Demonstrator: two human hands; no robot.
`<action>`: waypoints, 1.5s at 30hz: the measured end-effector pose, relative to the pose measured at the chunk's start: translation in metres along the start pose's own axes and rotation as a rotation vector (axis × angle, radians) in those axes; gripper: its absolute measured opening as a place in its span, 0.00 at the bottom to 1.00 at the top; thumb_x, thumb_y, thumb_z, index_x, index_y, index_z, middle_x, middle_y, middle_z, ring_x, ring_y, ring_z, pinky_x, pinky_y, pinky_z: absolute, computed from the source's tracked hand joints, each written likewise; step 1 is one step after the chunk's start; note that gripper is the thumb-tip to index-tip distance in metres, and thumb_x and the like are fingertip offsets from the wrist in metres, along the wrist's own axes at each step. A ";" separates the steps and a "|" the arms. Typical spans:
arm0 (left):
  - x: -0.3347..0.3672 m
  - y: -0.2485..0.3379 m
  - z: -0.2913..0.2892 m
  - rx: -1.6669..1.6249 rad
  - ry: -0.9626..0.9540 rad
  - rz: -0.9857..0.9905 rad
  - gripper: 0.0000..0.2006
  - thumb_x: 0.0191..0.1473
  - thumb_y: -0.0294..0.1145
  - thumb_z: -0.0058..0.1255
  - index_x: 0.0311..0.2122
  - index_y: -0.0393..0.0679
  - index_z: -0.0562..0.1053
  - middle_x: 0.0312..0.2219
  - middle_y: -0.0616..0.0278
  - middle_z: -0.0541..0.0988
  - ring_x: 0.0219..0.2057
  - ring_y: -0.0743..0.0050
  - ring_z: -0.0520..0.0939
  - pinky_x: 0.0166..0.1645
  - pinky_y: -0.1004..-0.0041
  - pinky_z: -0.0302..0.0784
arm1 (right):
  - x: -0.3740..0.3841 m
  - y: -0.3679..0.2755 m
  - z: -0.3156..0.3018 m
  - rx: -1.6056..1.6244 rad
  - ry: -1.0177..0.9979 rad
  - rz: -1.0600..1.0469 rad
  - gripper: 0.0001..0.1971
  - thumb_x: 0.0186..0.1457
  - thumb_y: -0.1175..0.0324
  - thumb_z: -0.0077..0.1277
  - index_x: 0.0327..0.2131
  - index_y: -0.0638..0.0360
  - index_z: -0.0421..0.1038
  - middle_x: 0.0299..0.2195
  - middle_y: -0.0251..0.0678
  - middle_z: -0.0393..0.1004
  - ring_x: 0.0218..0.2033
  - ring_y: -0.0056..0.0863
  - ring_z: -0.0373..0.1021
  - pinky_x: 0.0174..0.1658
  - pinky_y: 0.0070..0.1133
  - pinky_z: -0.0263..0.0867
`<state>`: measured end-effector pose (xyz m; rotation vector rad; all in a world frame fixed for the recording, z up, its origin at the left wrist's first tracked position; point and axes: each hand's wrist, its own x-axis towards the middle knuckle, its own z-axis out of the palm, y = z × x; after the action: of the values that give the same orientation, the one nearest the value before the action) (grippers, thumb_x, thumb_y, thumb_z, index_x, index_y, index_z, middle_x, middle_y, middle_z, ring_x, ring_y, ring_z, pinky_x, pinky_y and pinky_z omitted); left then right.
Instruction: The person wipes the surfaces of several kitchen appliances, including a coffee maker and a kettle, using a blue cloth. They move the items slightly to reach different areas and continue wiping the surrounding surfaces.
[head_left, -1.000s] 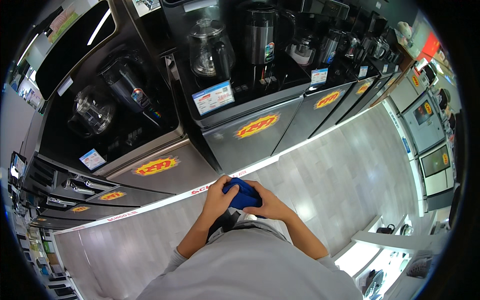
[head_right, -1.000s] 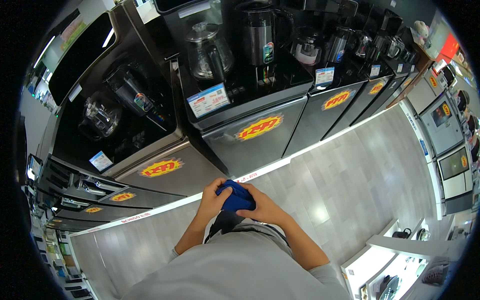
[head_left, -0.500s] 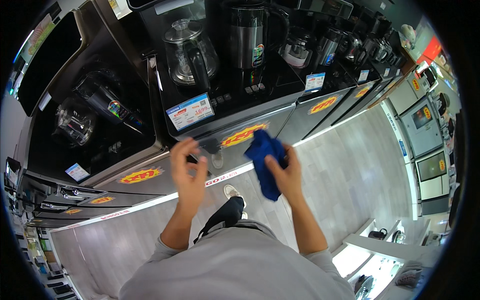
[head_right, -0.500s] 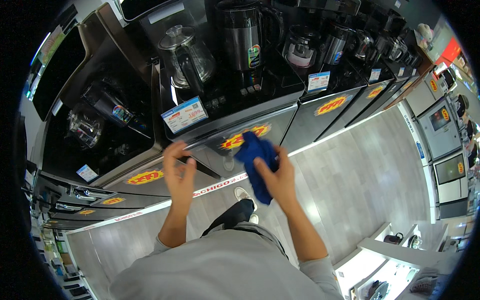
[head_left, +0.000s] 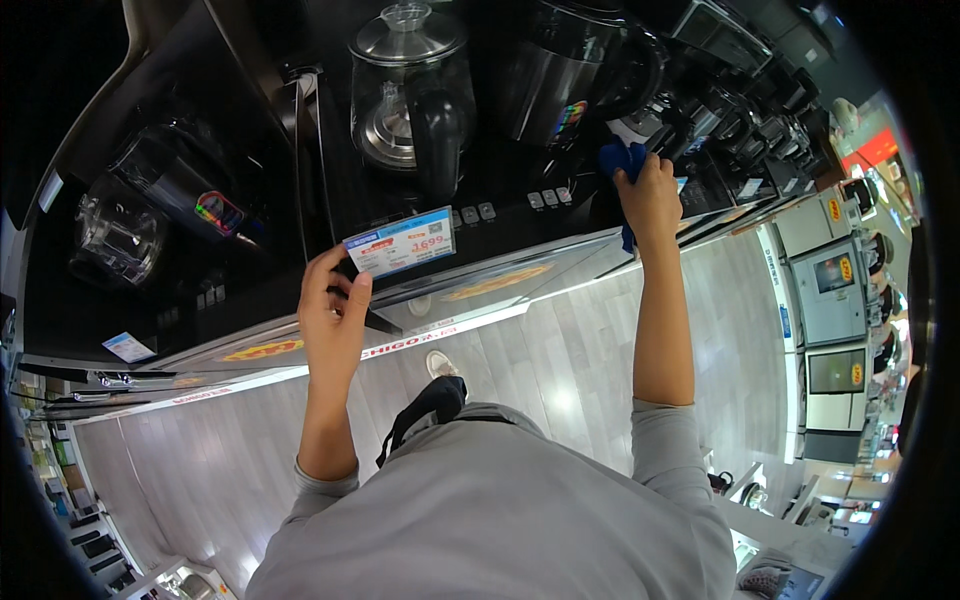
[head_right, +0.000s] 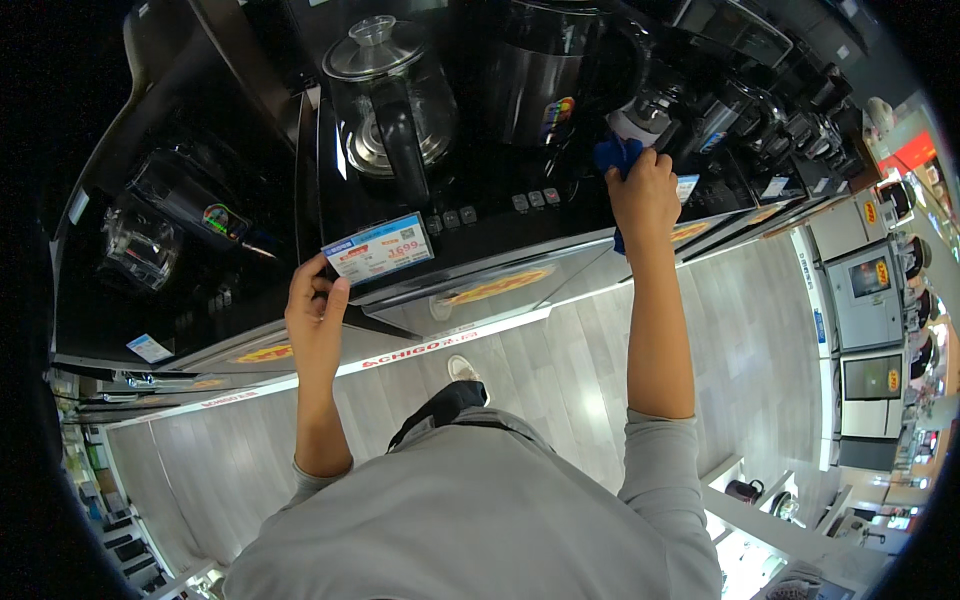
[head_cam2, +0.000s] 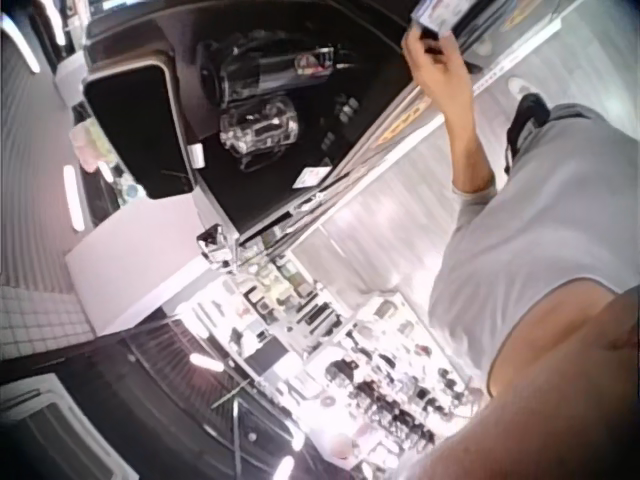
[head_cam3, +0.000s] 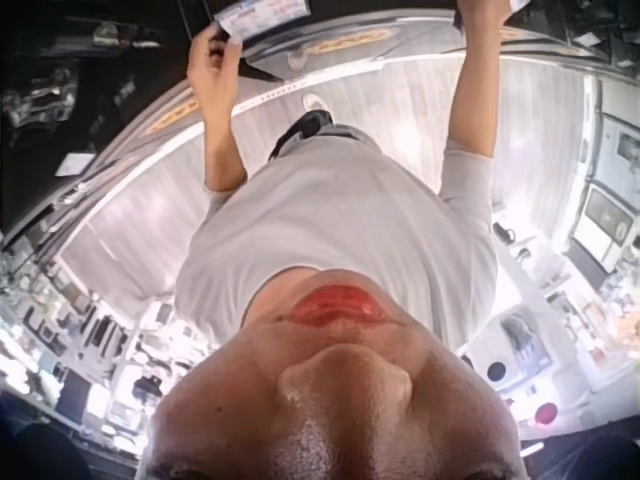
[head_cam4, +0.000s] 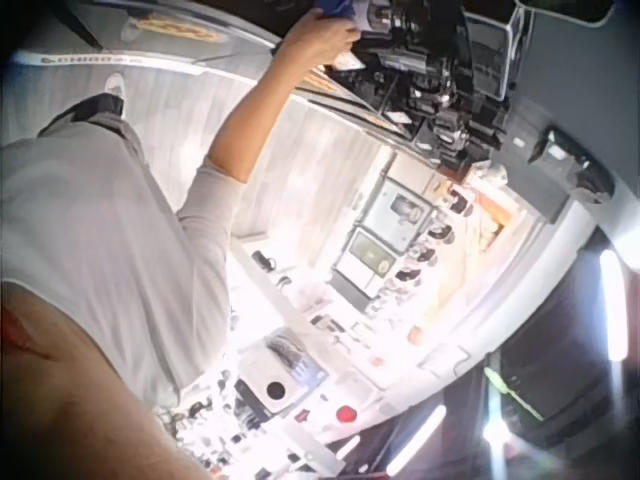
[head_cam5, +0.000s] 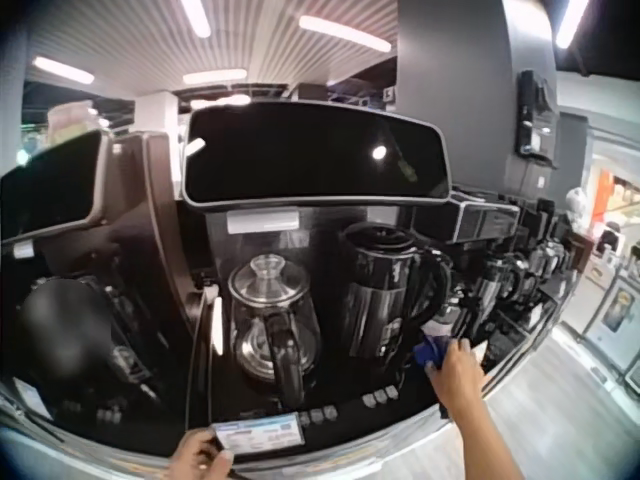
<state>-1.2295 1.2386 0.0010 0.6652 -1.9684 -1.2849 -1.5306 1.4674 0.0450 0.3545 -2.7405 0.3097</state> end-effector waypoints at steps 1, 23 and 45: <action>0.002 0.000 0.001 -0.042 0.008 0.002 0.14 0.52 0.29 0.56 0.45 0.37 0.73 0.37 0.63 0.75 0.28 0.84 0.71 0.27 0.85 0.63 | -0.001 -0.006 0.004 0.006 0.013 -0.035 0.23 0.51 0.59 0.54 0.47 0.63 0.66 0.44 0.46 0.69 0.43 0.45 0.70 0.41 0.35 0.69; -0.005 0.006 -0.032 -0.279 0.563 -0.007 0.07 0.60 0.30 0.47 0.36 0.35 0.71 0.24 0.60 0.75 0.19 0.84 0.70 0.21 0.84 0.64 | -0.145 -0.146 -0.040 0.342 -0.254 -0.762 0.26 0.44 0.72 0.54 0.49 0.72 0.63 0.39 0.43 0.65 0.39 0.36 0.66 0.32 0.25 0.72; 0.020 -0.029 -0.014 -0.004 0.758 0.216 0.07 0.60 0.28 0.47 0.34 0.35 0.68 0.27 0.62 0.71 0.22 0.86 0.70 0.23 0.85 0.67 | -0.139 -0.191 -0.025 0.188 -0.129 -1.242 0.27 0.47 0.74 0.49 0.54 0.71 0.63 0.58 0.61 0.56 0.56 0.52 0.59 0.46 0.25 0.65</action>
<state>-1.2298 1.2048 -0.0161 0.7694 -1.3606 -0.7445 -1.3431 1.3219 0.0476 1.9850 -2.0549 0.1790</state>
